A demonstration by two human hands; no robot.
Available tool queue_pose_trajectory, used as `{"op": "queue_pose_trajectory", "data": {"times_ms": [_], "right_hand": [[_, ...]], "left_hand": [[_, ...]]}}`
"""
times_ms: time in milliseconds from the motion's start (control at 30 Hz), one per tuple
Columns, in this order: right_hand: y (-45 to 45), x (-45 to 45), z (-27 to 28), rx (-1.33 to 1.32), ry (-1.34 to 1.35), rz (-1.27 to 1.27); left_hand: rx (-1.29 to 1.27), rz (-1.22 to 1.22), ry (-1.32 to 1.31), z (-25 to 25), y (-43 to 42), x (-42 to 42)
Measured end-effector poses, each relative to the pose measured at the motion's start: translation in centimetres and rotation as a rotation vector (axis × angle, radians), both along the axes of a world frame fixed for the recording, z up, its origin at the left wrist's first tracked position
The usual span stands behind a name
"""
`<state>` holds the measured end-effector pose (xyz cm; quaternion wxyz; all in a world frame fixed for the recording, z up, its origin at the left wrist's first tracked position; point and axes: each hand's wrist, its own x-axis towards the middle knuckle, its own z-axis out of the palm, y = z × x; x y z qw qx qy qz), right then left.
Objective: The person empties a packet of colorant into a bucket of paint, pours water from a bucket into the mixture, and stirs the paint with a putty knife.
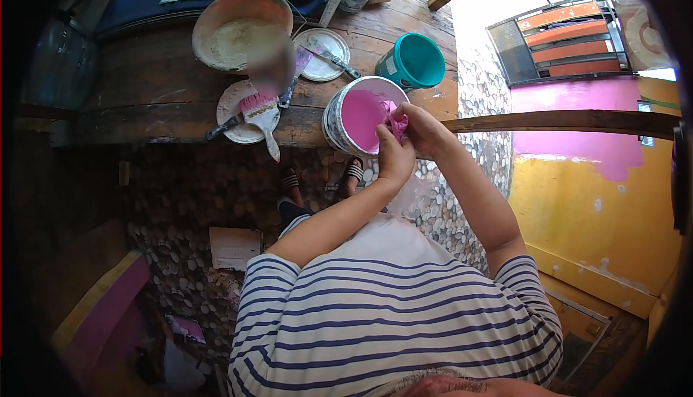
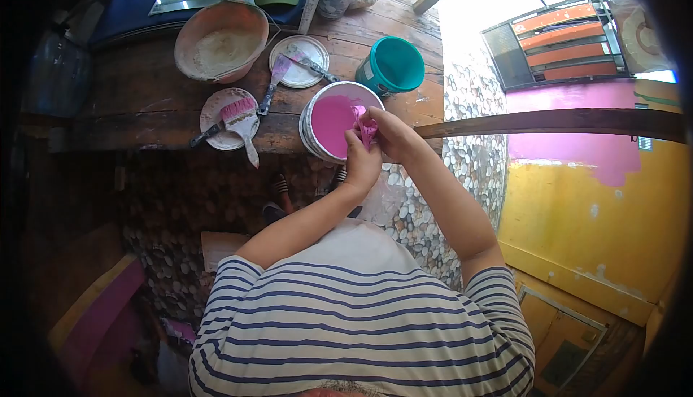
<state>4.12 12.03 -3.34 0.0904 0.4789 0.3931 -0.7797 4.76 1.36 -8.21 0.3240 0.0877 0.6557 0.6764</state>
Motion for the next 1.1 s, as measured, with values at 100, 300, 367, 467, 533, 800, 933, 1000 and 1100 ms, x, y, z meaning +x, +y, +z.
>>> {"op": "queue_pose_trajectory", "data": {"times_ms": [100,300,367,467,533,800,933,1000,1100], "right_hand": [[-0.9,-0.6,1.6,0.119,-0.068,0.026],[-0.5,-1.0,0.7,0.191,-0.106,0.064],[-1.0,-1.4,1.6,0.226,-0.127,0.079],[-1.1,-1.6,1.3,0.295,-0.147,0.116],[-1.0,-1.6,1.1,0.330,-0.149,0.134],[1.5,-1.1,-2.9,0.222,-0.198,-0.001],[0.9,-1.3,-1.9,0.257,-0.145,0.027],[0.4,-1.5,-1.3,0.348,-0.190,0.160],[0.3,-1.2,-1.8,0.394,-0.186,0.177]], "left_hand": [[-0.036,-0.057,-0.013,0.3,-0.1,-0.4],[-0.039,-0.133,0.006,1.5,-0.4,-0.9],[-0.036,-0.152,-0.040,1.6,-0.3,-1.0],[-0.024,-0.127,-0.027,1.0,-0.1,-0.5],[-0.015,-0.141,-0.021,0.7,0.0,-0.4],[-0.008,-0.143,-0.003,-1.1,0.7,0.4],[-0.036,-0.129,-0.002,-0.8,0.8,0.6],[-0.009,-0.111,-0.001,-0.7,0.9,0.6],[0.013,-0.115,-0.011,-0.7,0.8,0.4]]}}
